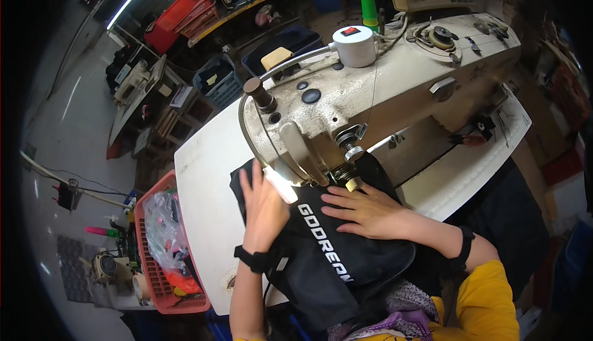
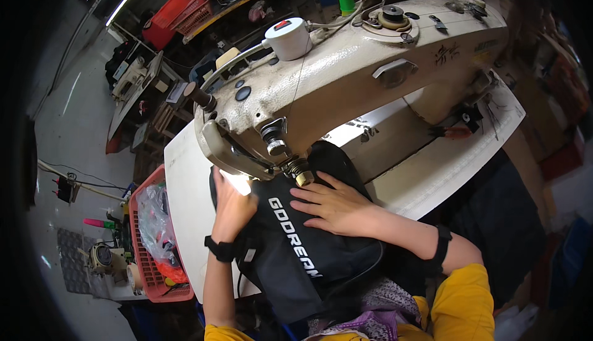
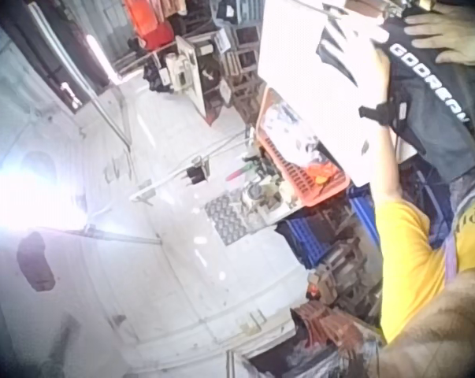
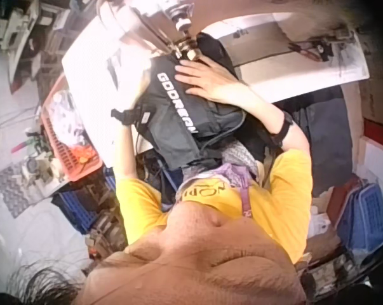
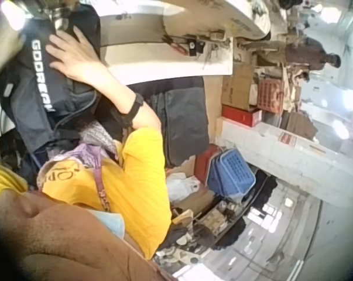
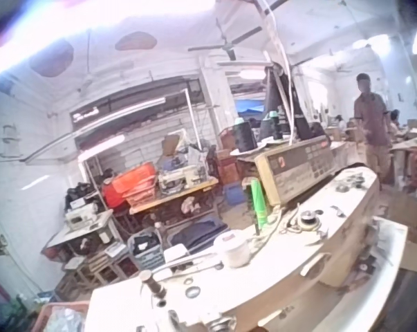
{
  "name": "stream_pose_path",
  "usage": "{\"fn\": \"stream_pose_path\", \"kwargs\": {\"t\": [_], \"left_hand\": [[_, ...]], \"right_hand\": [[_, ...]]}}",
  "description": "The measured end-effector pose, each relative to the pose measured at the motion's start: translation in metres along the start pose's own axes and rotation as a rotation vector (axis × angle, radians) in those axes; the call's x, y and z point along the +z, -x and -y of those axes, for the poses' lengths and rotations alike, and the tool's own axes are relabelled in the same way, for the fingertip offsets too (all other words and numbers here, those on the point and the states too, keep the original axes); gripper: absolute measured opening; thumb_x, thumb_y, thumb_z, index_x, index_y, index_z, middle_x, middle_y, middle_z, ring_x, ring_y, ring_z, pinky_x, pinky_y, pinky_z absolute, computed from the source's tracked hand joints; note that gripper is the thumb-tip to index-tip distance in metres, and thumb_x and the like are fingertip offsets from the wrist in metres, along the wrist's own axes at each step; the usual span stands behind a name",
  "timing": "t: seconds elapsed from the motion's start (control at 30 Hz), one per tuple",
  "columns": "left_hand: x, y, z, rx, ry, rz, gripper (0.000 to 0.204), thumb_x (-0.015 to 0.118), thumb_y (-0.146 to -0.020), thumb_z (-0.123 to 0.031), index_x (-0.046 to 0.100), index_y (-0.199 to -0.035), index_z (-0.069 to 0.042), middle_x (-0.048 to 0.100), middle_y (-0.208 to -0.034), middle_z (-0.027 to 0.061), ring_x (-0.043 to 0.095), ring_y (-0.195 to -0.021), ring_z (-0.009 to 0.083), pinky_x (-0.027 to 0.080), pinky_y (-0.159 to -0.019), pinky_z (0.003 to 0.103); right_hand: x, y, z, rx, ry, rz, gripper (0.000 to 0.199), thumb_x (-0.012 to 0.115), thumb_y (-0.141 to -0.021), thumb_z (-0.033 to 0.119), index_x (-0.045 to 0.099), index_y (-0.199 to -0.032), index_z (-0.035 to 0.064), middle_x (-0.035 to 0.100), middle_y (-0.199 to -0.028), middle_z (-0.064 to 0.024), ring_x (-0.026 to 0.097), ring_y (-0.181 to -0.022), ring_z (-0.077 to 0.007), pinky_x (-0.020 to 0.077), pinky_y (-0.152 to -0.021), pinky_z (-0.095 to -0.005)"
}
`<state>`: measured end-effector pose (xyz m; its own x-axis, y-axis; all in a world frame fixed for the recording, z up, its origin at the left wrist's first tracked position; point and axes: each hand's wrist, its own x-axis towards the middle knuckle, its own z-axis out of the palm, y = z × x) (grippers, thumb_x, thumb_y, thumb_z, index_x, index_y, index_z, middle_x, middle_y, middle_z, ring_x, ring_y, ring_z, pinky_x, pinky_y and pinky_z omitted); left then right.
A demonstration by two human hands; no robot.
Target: Sewing together pieces of a black fabric bag using an industrial sewing machine.
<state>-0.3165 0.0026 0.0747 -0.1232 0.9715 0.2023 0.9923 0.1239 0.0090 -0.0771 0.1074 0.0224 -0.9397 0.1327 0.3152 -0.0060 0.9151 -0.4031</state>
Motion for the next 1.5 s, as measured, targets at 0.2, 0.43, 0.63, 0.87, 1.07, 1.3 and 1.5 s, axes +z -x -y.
{"fn": "stream_pose_path", "kwargs": {"t": [0.2, 0.43, 0.63, 0.87, 1.07, 1.3, 1.5], "left_hand": [[-0.025, 0.004, 0.032, -0.333, -0.126, -0.09, 0.054, 0.059, -0.073, 0.011, 0.075, -0.116, -0.017, 0.034, -0.159, 0.0187, 0.03, -0.147, 0.0414, 0.028, -0.116, 0.061], [-0.025, 0.002, -0.007, -0.333, 0.571, 0.083, 0.022, 0.057, -0.087, -0.003, 0.062, -0.108, -0.001, 0.056, -0.117, 0.0261, 0.059, -0.102, 0.0487, 0.049, -0.086, 0.052], [-0.012, 0.023, -0.022, -0.329, 0.817, -0.01, 0.037, 0.062, -0.084, -0.005, 0.059, -0.121, -0.003, 0.058, -0.118, 0.0208, 0.058, -0.112, 0.0424, 0.047, -0.097, 0.044], [-0.016, 0.03, -0.015, -0.323, 0.76, -0.063, 0.039, 0.067, -0.079, -0.005, 0.064, -0.117, -0.004, 0.054, -0.124, 0.0226, 0.057, -0.119, 0.0392, 0.046, -0.1, 0.043], [-0.029, 0.029, -0.027, -0.249, 0.19, -0.233, 0.032, 0.073, -0.074, 0.001, 0.068, -0.105, -0.004, 0.053, -0.129, 0.0179, 0.051, -0.12, 0.0353, 0.041, -0.102, 0.044], [-0.05, 0.048, -0.088, 0.308, 0.028, -0.119, 0.038, 0.062, -0.076, -0.009, 0.07, -0.112, -0.004, 0.054, -0.136, 0.0118, 0.047, -0.132, 0.0243, 0.033, -0.106, 0.04], [-0.045, 0.05, -0.104, 0.128, 0.114, 0.216, 0.031, 0.074, -0.081, -0.017, 0.067, -0.105, 0.001, 0.066, -0.097, 0.0123, 0.064, -0.096, 0.0255, 0.046, -0.094, 0.038]], "right_hand": [[-0.033, 0.028, 0.01, 0.183, -0.017, 0.138, 0.049, 0.061, -0.097, 0.035, 0.056, -0.141, 0.0147, 0.045, -0.154, -0.0039, 0.036, -0.146, -0.0208, 0.0403, -0.113, -0.0469], [-0.095, 0.075, 0.006, 0.297, 0.106, 0.118, 0.036, 0.065, -0.093, 0.03, 0.068, -0.123, 0.0088, 0.064, -0.132, -0.0073, 0.053, -0.132, -0.0246, 0.0498, -0.101, -0.0349], [-0.085, 0.028, 0.029, -0.041, 0.143, -0.066, 0.026, 0.07, -0.085, 0.016, 0.068, -0.106, 0.0004, 0.067, -0.106, -0.0099, 0.062, -0.109, -0.0261, 0.0489, -0.097, -0.039], [-0.01, 0.016, 0.012, 0.128, 0.032, 0.054, 0.066, 0.064, -0.096, 0.033, 0.04, -0.149, 0.0026, 0.033, -0.157, -0.0202, 0.032, -0.146, -0.0375, 0.0366, -0.116, -0.0446], [-0.031, 0.042, 0.036, 0.249, -0.067, 0.122, 0.071, 0.061, -0.098, 0.038, 0.035, -0.152, 0.0015, 0.021, -0.158, -0.0325, 0.037, -0.141, -0.0471, 0.0393, -0.113, -0.0459], [-0.059, 0.063, 0.066, 0.264, 0.134, 0.209, 0.072, 0.063, -0.095, 0.041, 0.041, -0.147, -0.0032, 0.033, -0.149, -0.0351, 0.044, -0.136, -0.041, 0.037, -0.114, -0.0397], [-0.068, 0.077, 0.075, 0.329, 0.062, 0.274, 0.073, 0.068, -0.091, 0.04, 0.041, -0.147, 0.0011, 0.028, -0.153, -0.0346, 0.041, -0.137, -0.0447, 0.0411, -0.111, -0.0442]]}}
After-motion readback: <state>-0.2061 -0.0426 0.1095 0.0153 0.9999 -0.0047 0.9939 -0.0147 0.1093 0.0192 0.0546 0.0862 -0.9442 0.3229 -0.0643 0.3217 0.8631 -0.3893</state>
